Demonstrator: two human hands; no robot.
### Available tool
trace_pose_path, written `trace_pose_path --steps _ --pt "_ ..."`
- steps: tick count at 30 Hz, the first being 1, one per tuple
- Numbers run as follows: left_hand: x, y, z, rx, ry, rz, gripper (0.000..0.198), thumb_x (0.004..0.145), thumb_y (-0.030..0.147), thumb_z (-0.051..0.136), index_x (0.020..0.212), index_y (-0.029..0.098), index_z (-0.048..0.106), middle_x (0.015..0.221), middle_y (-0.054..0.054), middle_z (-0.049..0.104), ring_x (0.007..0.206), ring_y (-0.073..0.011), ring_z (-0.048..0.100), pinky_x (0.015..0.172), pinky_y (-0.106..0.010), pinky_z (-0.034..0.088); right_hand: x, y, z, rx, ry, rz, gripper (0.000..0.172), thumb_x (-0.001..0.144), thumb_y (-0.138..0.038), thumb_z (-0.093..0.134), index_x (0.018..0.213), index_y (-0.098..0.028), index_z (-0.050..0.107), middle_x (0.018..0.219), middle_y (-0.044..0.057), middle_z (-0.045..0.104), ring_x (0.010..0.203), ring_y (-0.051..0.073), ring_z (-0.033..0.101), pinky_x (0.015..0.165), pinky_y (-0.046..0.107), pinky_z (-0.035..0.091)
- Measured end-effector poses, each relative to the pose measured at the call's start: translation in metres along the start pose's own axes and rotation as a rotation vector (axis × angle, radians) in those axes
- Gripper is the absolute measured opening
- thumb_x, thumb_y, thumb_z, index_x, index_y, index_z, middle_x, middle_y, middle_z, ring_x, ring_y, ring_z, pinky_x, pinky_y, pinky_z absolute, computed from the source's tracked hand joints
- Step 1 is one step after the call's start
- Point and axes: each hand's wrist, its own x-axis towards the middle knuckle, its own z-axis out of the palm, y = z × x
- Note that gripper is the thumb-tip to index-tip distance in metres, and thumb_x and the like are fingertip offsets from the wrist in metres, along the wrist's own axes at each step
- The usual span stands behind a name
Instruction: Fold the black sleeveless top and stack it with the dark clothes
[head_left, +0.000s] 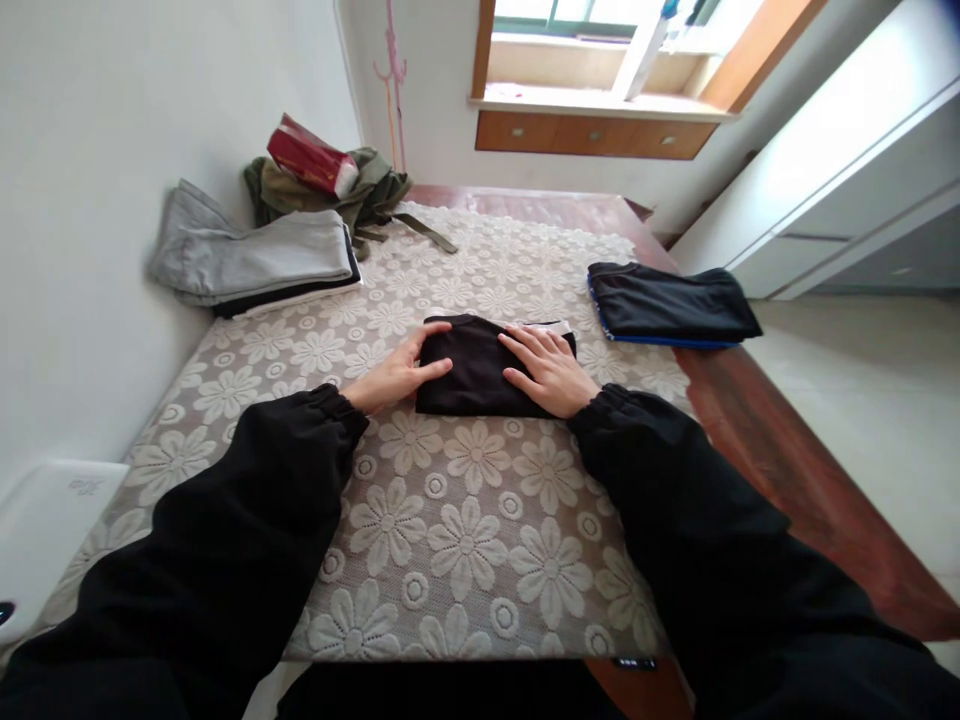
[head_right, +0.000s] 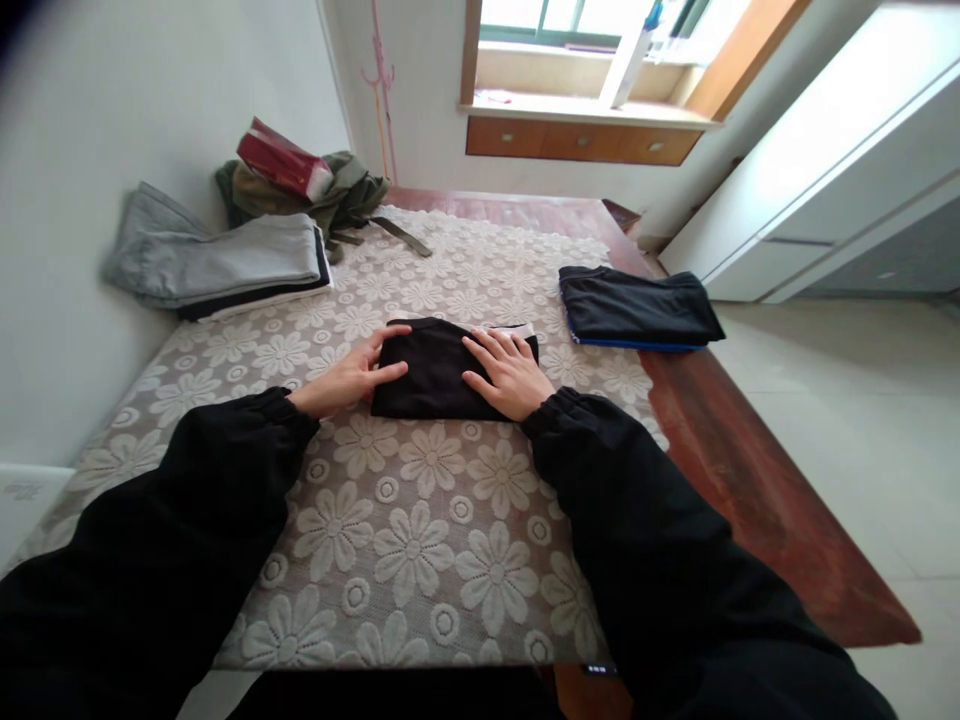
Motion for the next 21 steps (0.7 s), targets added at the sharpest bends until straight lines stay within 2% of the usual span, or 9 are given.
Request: trace_pose_path --steps 2,5,9,11,14,17,19,20,21 --pt "-0.002 0.001 0.003 0.019 -0.053 -0.010 0.075 0.088 0.044 0.084 0.156 0.032 0.056 0.148 -0.014 0.067 0.115 -0.0304 0.075 0.083 -0.041 0.071 0.001 0.003 -0.001 0.025 -0.010 0.001 0.068 0.111 -0.058 0.041 0.171 -0.025 0.045 0.179 0.009 0.038 0.166 0.034 0.033 0.136 0.063 0.026" --pt "-0.004 0.005 0.009 -0.031 0.012 -0.043 0.090 0.081 0.040 0.090 0.161 0.029 0.051 0.150 -0.016 0.066 0.116 -0.0331 0.075 0.080 -0.042 0.071 0.002 0.012 -0.003 0.053 -0.020 0.041 0.075 0.108 -0.063 0.047 0.172 -0.025 0.040 0.180 0.011 0.035 0.168 0.034 0.029 0.137 0.065 0.024" --pt "-0.011 0.024 0.015 -0.119 0.060 0.088 0.097 0.079 0.031 0.089 0.166 0.025 0.047 0.163 -0.015 0.058 0.139 -0.0330 0.066 0.110 -0.045 0.065 0.004 0.030 -0.001 0.165 0.027 0.221 0.089 0.102 -0.076 0.052 0.171 -0.021 0.039 0.180 0.018 0.032 0.169 0.038 0.025 0.138 0.067 0.022" --pt "-0.019 0.039 0.016 -0.145 0.056 0.136 0.099 0.081 0.030 0.086 0.170 0.025 0.041 0.162 -0.015 0.059 0.140 -0.0329 0.066 0.113 -0.045 0.065 0.007 0.036 0.002 0.332 0.107 0.282 0.097 0.096 -0.084 0.057 0.168 -0.021 0.043 0.179 0.021 0.032 0.169 0.039 0.026 0.136 0.066 0.028" --pt "-0.034 0.062 0.014 -0.143 0.076 0.164 0.103 0.086 0.034 0.081 0.175 0.029 0.030 0.153 -0.014 0.066 0.127 -0.0345 0.073 0.097 -0.046 0.072 0.013 0.035 0.002 0.654 0.333 0.312 0.093 0.085 -0.087 0.068 0.153 -0.025 0.056 0.170 0.021 0.048 0.158 0.041 0.045 0.126 0.066 0.045" --pt "-0.048 0.080 0.009 -0.080 0.121 0.219 0.101 0.088 0.038 0.077 0.176 0.031 0.028 0.152 -0.012 0.066 0.128 -0.0358 0.073 0.095 -0.046 0.073 0.010 0.011 -0.013 0.912 0.551 0.325 0.063 0.086 -0.077 0.076 0.122 -0.026 0.068 0.121 0.011 0.075 0.110 0.032 0.074 0.096 0.054 0.065" --pt "-0.054 0.088 0.005 -0.014 0.145 0.256 0.096 0.091 0.038 0.073 0.176 0.031 0.028 0.158 -0.010 0.063 0.135 -0.0364 0.069 0.104 -0.048 0.070 0.000 -0.019 -0.027 1.114 0.466 0.243 0.045 0.094 -0.069 0.073 0.107 -0.026 0.071 0.086 0.003 0.071 0.076 0.022 0.069 0.074 0.041 0.065" --pt "-0.057 0.090 0.004 0.017 0.153 0.267 0.094 0.093 0.038 0.071 0.176 0.031 0.027 0.159 -0.009 0.062 0.137 -0.0364 0.067 0.106 -0.049 0.069 -0.008 -0.038 -0.034 1.247 0.297 0.148 0.041 0.100 -0.066 0.069 0.105 -0.025 0.073 0.080 0.002 0.070 0.069 0.020 0.066 0.067 0.037 0.063" --pt "-0.058 0.092 0.004 0.044 0.160 0.270 0.092 0.095 0.038 0.068 0.177 0.032 0.025 0.158 -0.009 0.062 0.138 -0.0363 0.067 0.107 -0.050 0.069 -0.016 -0.057 -0.038 1.381 0.031 0.027 0.041 0.105 -0.064 0.064 0.109 -0.024 0.075 0.082 0.003 0.073 0.068 0.019 0.068 0.066 0.035 0.062"
